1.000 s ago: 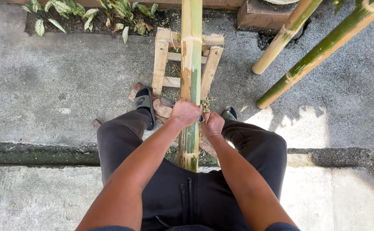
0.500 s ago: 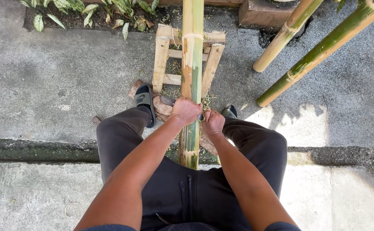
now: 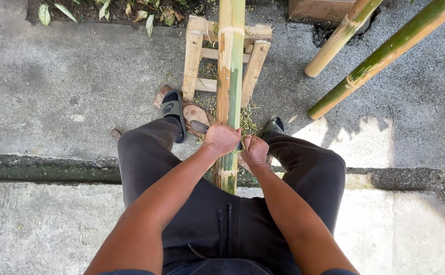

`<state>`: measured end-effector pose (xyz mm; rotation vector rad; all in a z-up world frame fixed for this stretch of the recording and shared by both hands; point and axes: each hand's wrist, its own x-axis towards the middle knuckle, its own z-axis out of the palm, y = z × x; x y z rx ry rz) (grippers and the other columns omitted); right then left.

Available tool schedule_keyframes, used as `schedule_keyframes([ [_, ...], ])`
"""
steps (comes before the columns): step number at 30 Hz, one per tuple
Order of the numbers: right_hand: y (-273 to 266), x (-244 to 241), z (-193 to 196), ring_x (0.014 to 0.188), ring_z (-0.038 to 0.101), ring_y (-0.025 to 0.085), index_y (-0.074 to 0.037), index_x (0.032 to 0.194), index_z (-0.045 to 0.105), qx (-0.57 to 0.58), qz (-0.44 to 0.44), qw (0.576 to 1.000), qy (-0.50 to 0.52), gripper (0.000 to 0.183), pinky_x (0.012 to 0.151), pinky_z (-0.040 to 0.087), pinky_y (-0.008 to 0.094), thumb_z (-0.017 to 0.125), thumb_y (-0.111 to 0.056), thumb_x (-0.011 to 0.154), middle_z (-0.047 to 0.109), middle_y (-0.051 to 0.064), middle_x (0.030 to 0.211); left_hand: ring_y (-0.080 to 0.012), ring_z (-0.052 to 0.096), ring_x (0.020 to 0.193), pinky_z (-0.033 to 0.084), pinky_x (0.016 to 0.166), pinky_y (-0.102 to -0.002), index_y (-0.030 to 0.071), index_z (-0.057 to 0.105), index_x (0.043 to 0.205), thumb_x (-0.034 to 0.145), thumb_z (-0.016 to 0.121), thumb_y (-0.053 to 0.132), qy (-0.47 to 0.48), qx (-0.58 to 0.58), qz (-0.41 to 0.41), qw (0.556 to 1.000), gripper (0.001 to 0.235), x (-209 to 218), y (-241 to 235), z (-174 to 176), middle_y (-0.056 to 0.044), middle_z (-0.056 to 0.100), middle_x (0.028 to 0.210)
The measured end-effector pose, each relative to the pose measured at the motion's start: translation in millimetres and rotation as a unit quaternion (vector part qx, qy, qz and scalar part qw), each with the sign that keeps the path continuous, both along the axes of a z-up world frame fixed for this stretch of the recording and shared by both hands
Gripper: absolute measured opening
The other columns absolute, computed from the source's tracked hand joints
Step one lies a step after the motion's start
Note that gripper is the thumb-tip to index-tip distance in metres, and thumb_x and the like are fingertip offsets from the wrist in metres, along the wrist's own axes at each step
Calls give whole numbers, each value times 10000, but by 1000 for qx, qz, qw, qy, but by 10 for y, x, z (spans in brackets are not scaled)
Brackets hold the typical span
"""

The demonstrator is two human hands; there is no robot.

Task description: Using a knife to shave and smooth the nodes of a green bamboo pole.

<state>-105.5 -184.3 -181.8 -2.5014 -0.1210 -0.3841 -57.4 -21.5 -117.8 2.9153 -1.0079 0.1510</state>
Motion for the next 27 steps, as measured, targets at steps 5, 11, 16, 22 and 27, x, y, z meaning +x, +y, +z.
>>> schedule_keyframes([
  [5, 20, -202, 111, 570, 583, 381, -50, 619, 543, 20, 8, 1000, 7, 392, 524, 425, 488, 501, -148, 997, 589, 143, 641, -244, 672, 546, 507, 598, -398, 153, 696, 574, 1022, 520, 318, 29, -1, 15, 999, 509, -247, 33, 43, -58, 697, 589],
  [11, -8, -443, 138, 574, 584, 382, -50, 626, 546, 9, 43, 999, 8, 396, 543, 445, 490, 490, -150, 1004, 591, 145, 643, -242, 662, 533, 502, 568, -395, 153, 683, 573, 1018, 529, 309, -5, -36, 22, 999, 496, -569, 63, -17, -55, 687, 573],
  [16, -115, -555, 7, 541, 588, 376, -54, 631, 573, -27, 57, 997, 52, 403, 535, 466, 484, 485, -173, 1006, 587, 154, 614, -244, 662, 517, 519, 563, -398, 149, 680, 568, 1028, 519, 307, 19, -31, 34, 999, 512, -738, 72, 35, -65, 692, 573],
  [22, -195, -229, 269, 602, 618, 397, -79, 718, 715, -14, 126, 980, 155, 342, 604, 485, 521, 547, -257, 956, 643, 185, 657, -274, 702, 576, 534, 595, -436, 145, 713, 581, 1016, 489, 334, 97, -38, 48, 993, 525, -528, 129, 157, -67, 726, 643],
  [27, -331, 168, 998, 678, 636, 344, 0, 793, 664, 93, -37, 992, 73, 297, 671, 514, 453, 645, -235, 974, 654, 170, 776, -316, 715, 631, 545, 635, -456, 119, 752, 695, 1072, 380, 494, 226, 9, 201, 953, 649, -212, 283, 722, -115, 725, 676],
])
